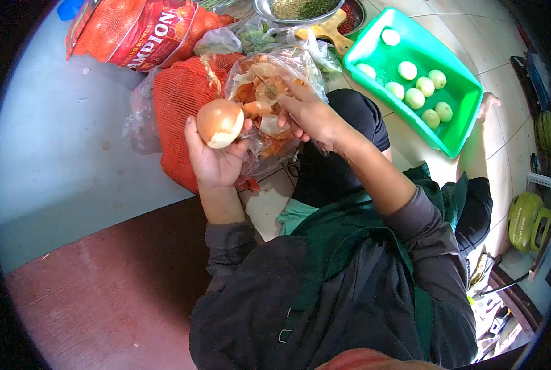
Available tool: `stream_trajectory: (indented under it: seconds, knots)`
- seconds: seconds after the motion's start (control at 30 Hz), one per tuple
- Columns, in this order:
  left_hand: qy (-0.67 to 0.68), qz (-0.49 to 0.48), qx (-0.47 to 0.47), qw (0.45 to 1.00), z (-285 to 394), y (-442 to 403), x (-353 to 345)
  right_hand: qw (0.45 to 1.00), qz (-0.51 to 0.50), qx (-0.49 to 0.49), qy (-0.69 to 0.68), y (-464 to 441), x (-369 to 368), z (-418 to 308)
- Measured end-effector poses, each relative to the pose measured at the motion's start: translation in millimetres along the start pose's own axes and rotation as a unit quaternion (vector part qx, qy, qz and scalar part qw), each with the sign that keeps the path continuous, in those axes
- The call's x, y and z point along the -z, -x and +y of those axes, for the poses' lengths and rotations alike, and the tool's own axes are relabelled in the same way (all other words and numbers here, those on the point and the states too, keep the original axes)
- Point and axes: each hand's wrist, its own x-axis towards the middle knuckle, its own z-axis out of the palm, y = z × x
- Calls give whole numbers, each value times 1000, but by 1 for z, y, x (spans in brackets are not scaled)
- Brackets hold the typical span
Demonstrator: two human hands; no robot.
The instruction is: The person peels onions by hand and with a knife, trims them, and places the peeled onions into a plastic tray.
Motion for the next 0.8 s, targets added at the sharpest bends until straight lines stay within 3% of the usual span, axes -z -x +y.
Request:
stream_trajectory:
  seconds: [0.13, 0.23, 0.37, 0.47, 0.57, 0.67, 0.8]
  knots:
    - [12, 89, -5, 996, -9, -5, -9, 992, 20, 117, 43, 9, 0, 3]
    - [61, 68, -13, 996, -14, -8, -9, 948, -13, 276, 161, 21, -9, 9]
    - [-3, 128, -9, 992, -18, -7, -15, 905, -50, 323, 272, 33, -18, 7]
    - [41, 65, -2, 997, -18, -5, -10, 885, -11, 351, 307, 30, -23, 16]
    - [29, 90, -13, 995, -20, -6, -11, 865, 24, 365, 342, 32, -26, 18]
    - [50, -11, -6, 999, -22, -6, 1, 848, 51, 349, 395, 33, -29, 16]
    - [36, 12, -23, 999, -26, -8, 0, 823, 92, 355, 434, 30, -32, 17]
